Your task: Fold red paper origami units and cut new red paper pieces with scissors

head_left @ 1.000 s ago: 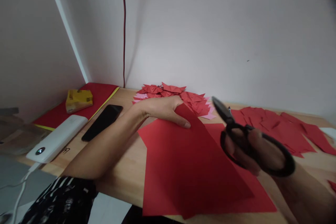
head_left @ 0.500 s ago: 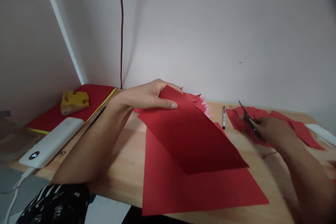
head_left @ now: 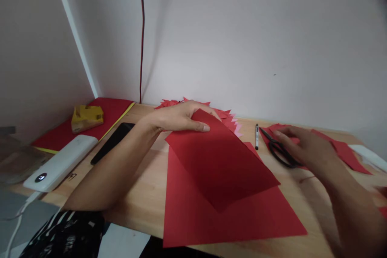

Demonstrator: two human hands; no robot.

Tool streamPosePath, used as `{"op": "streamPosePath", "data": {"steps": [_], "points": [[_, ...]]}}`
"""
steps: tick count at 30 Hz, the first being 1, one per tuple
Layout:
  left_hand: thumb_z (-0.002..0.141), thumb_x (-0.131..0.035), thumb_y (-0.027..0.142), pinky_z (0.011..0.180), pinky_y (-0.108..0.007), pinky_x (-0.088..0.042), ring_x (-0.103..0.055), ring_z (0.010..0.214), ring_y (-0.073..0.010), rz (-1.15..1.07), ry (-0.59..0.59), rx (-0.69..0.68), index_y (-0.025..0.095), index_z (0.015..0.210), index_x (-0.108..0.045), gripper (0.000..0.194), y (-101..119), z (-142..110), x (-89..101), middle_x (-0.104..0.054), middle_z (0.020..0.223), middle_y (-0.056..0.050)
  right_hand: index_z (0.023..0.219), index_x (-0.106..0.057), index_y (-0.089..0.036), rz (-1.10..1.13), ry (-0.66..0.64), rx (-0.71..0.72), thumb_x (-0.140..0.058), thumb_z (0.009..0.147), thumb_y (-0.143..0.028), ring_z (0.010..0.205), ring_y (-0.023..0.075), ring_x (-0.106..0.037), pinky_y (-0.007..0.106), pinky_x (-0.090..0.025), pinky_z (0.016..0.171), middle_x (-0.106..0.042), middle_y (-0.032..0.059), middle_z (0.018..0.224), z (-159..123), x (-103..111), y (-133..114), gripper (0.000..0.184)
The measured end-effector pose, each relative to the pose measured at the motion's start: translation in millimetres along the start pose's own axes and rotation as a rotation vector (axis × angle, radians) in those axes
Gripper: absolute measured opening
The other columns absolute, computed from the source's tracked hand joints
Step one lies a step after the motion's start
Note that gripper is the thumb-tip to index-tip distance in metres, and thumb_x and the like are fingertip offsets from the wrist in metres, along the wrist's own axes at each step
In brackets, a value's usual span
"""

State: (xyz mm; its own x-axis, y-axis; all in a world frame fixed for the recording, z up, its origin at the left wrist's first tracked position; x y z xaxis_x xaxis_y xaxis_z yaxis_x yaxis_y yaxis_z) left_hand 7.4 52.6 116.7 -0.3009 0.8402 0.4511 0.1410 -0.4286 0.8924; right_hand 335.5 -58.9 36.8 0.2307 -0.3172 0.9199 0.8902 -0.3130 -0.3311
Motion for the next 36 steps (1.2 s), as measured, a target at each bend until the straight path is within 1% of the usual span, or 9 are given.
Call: {"op": "streamPosePath", "data": {"steps": [2,3,5,9,15,20,25,31,36], "points": [[0.086,-0.059,0.019,0.079,-0.029,-0.052,-0.066,0.095,-0.0184,-0.027,0.007,0.004,0.02,0.117,-0.065,0.032,-4,3,-3.0,-0.069,0.112,-0.007,0.103,-0.068,-0.024,0.302,-0.094,0.092,-0.041,0.09,-0.054,0.1,0.0248,-0.063,0.034,-0.046,0.083,-0.07,0.0075,0.112,-10,3,-23,0.043],[0.086,-0.059,0.019,0.079,-0.029,-0.052,-0.066,0.096,-0.0187,-0.025,0.008,0.002,0.02,0.118,-0.065,0.033,-7,5,-4.7,-0.069,0.112,-0.007,0.104,-0.068,-0.023,0.434,-0.167,0.146,-0.039,0.091,-0.056,0.1,0.0239,-0.062,0.034,-0.046,0.085,-0.069,0.0077,0.115,-16,4,-34,0.046],[0.086,-0.058,0.019,0.08,-0.029,-0.052,-0.066,0.097,-0.0191,0.007,0.007,-0.008,0.02,0.118,-0.065,0.032,-12,10,-8.2,-0.068,0.112,-0.007,0.105,-0.067,-0.024,0.601,-0.291,0.2,-0.038,0.091,-0.059,0.095,0.022,-0.063,0.031,-0.048,0.078,-0.07,0.0076,0.109,-26,3,-52,0.048],[0.086,-0.058,0.02,0.081,-0.028,-0.052,-0.066,0.098,-0.0192,0.074,-0.004,-0.01,0.02,0.112,-0.066,0.027,-23,19,-14.3,-0.069,0.111,-0.006,0.097,-0.067,-0.023,0.723,-0.551,0.227,-0.049,0.089,-0.057,0.08,0.0181,-0.063,0.026,-0.046,0.064,-0.069,0.0046,0.091,-40,-5,-68,0.039],[0.086,-0.058,0.02,0.08,-0.028,-0.052,-0.067,0.096,-0.0195,0.061,-0.036,0.008,0.019,0.112,-0.066,0.027,-28,24,-17.2,-0.07,0.106,-0.006,0.071,-0.057,-0.018,0.844,-0.694,0.115,-0.053,0.087,-0.055,0.057,0.0097,-0.046,0.021,-0.034,0.051,-0.053,-0.0021,0.065,-42,-18,-69,0.041],[0.085,-0.058,0.019,0.082,-0.028,-0.051,-0.066,0.098,-0.0191,0.053,-0.027,0.031,0.018,0.109,-0.065,0.025,-34,24,-14.2,-0.069,0.109,-0.006,0.06,-0.05,-0.017,0.933,-0.697,0.048,-0.06,0.082,-0.056,0.051,0.0084,-0.04,0.021,-0.03,0.046,-0.046,-0.0032,0.058,-44,-24,-70,0.046],[0.085,-0.057,0.021,0.072,-0.025,-0.049,-0.065,0.09,-0.0167,0.038,0.0,0.093,0.016,0.1,-0.064,0.018,-44,24,-12.9,-0.068,0.104,-0.006,0.063,-0.056,-0.017,0.889,-0.651,-0.004,-0.059,0.081,-0.059,0.051,0.0099,-0.044,0.021,-0.032,0.047,-0.051,-0.0017,0.059,-43,-25,-66,0.045],[0.082,-0.059,0.025,0.053,-0.021,-0.038,-0.053,0.061,-0.009,-0.053,0.081,0.113,0.015,0.076,-0.055,0.013,-53,27,-15.4,-0.057,0.073,0.001,0.059,-0.046,-0.019,0.676,-0.531,0.093,-0.05,0.084,-0.061,0.05,0.0095,-0.038,0.021,-0.028,0.044,-0.042,-0.0029,0.055,-34,-29,-58,0.05],[0.081,-0.06,0.026,0.051,-0.02,-0.035,-0.049,0.058,-0.0083,-0.022,0.121,0.095,0.015,0.072,-0.053,0.016,-55,31,-22.0,-0.053,0.07,0.002,0.061,-0.043,-0.019,0.661,-0.517,0.153,-0.049,0.085,-0.06,0.051,0.0088,-0.036,0.02,-0.026,0.043,-0.04,-0.0033,0.057,-36,-31,-65,0.048]]}}
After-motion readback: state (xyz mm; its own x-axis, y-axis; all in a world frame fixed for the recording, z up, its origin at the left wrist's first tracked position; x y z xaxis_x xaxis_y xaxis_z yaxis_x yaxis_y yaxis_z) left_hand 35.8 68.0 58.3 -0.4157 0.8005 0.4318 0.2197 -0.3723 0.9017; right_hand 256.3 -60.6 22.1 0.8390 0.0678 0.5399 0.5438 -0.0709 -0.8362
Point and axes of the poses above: each hand's wrist, its own z-axis towards the middle knuckle, its own x-axis out of the back of the hand, y = z × x, the point moved 1 cm from there along z, towards the middle knuckle
